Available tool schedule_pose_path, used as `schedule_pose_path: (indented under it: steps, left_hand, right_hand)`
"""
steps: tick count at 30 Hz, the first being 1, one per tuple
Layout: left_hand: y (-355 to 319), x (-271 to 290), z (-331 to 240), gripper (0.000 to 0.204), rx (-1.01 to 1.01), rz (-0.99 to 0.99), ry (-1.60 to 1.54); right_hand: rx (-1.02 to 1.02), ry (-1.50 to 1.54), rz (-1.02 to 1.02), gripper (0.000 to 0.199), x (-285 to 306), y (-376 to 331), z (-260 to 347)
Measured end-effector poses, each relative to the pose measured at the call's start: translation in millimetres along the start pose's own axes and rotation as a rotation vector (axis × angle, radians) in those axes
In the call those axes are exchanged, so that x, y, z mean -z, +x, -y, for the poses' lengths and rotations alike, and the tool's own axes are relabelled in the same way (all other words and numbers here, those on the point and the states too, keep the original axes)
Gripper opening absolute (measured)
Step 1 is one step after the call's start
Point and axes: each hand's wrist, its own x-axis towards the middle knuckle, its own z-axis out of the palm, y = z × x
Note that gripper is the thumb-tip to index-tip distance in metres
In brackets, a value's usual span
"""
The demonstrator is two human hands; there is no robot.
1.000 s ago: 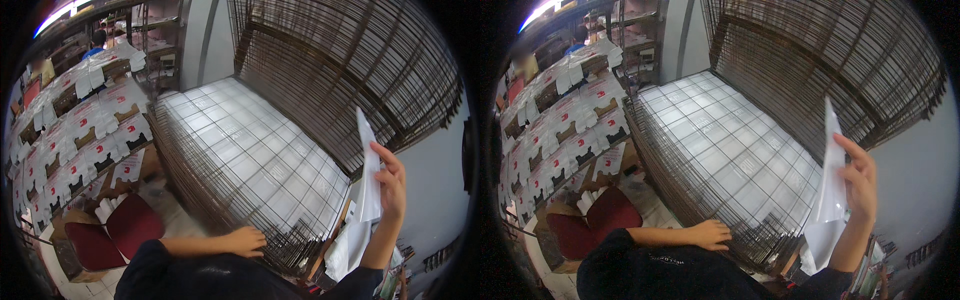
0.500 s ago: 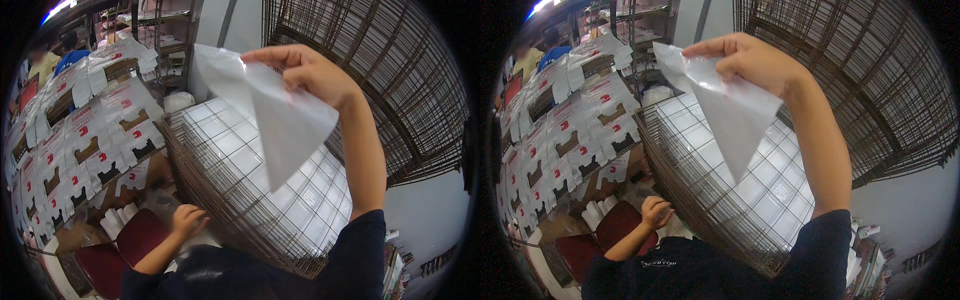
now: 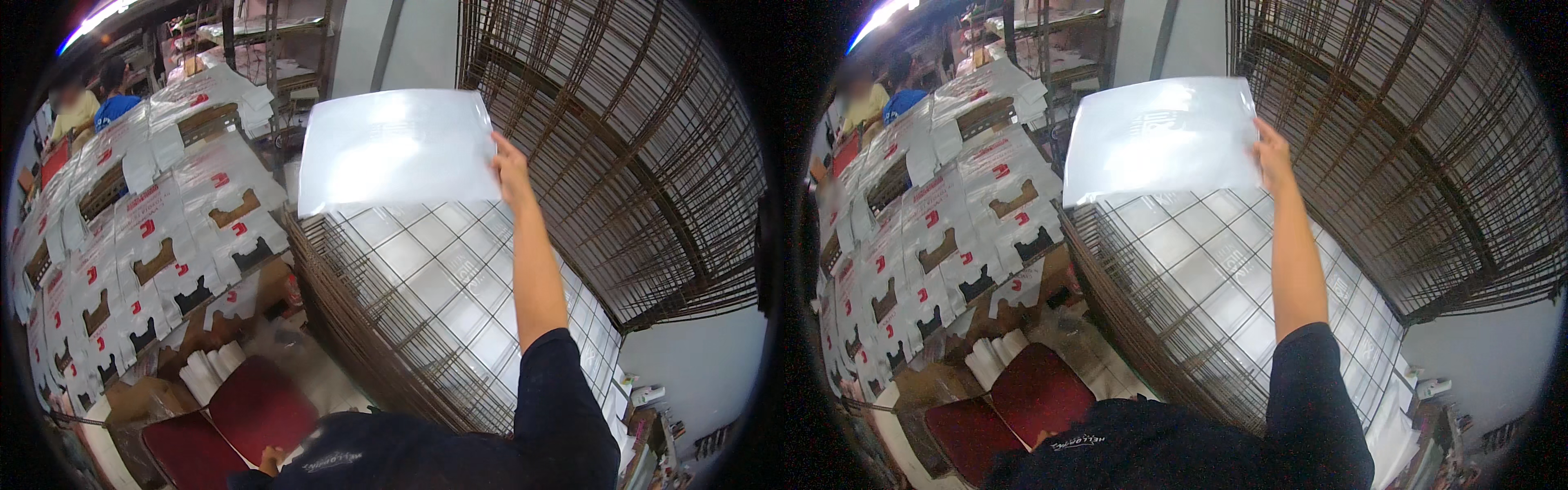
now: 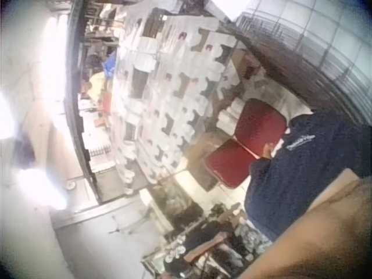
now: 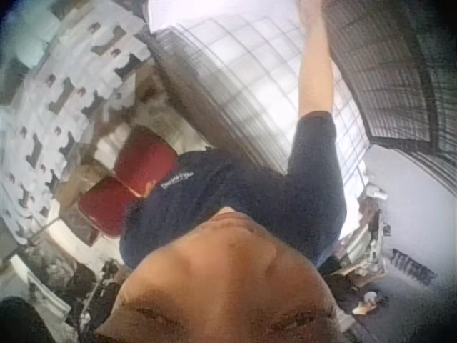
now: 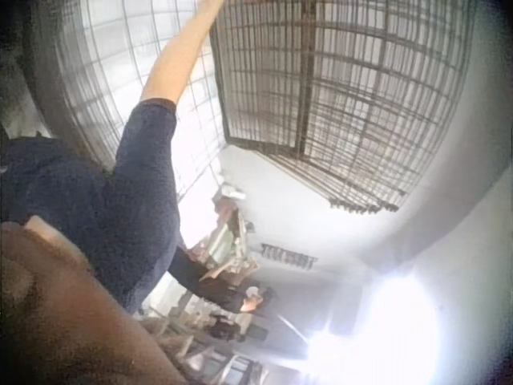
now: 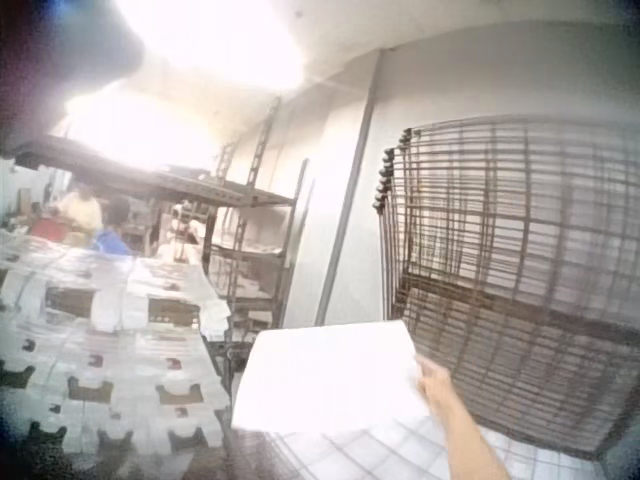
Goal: The person unpacks a large bundle of white plastic bags from a wire rack and places them onto a table. They then repeatedly pick up individual bags, unfold them to display a printed logo, and place them back onto the rack.
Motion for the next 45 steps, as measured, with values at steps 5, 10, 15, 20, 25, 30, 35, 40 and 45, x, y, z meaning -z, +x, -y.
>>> schedule_pose_path:
  steps: [5,10,15,20,25,30,35,40,45]
  left_hand:
    - [-3,-4,-9,0.038,-0.026,-0.157,-0.274]
    - [2,52,-65,0.037,-0.159,-0.076,-0.638]
    - [-23,81,-112,0.031,-0.281,-0.05,-0.461]
    - [33,66,-71,0.038,-0.379,-0.084,-0.337]
    - [-10,75,-93,0.042,-0.242,-0.028,-0.344]
    - [20,70,-67,0.044,-0.357,-0.087,-0.206]
    - [9,68,-81,0.042,-0.287,-0.105,-0.232]
    - [2,64,-57,0.027,-0.434,-0.133,-0.385]
    - [2,53,-91,0.032,-0.528,-0.029,-0.141]
  right_hand:
    - [-0.132,0.047,-0.195,0.072,-12,-30,-93]
    - [-0.2,-0.243,-0.457,0.076,40,-18,-212]
    - [-0.332,-0.444,-0.49,0.071,39,-21,-215]
    - [-0.38,-0.617,-0.534,0.063,53,-28,-218]
    - [-0.371,-0.648,-0.518,0.06,61,-24,-225]
    - [-0.412,-0.592,-0.49,0.058,50,-31,-207]
    - [-0.297,-0.762,-0.477,0.059,62,-26,-218]
    - [-0.163,-0.882,-0.504,0.059,57,-62,-172]
    - [0.058,-0.68,-0.266,0.057,114,-112,-96]
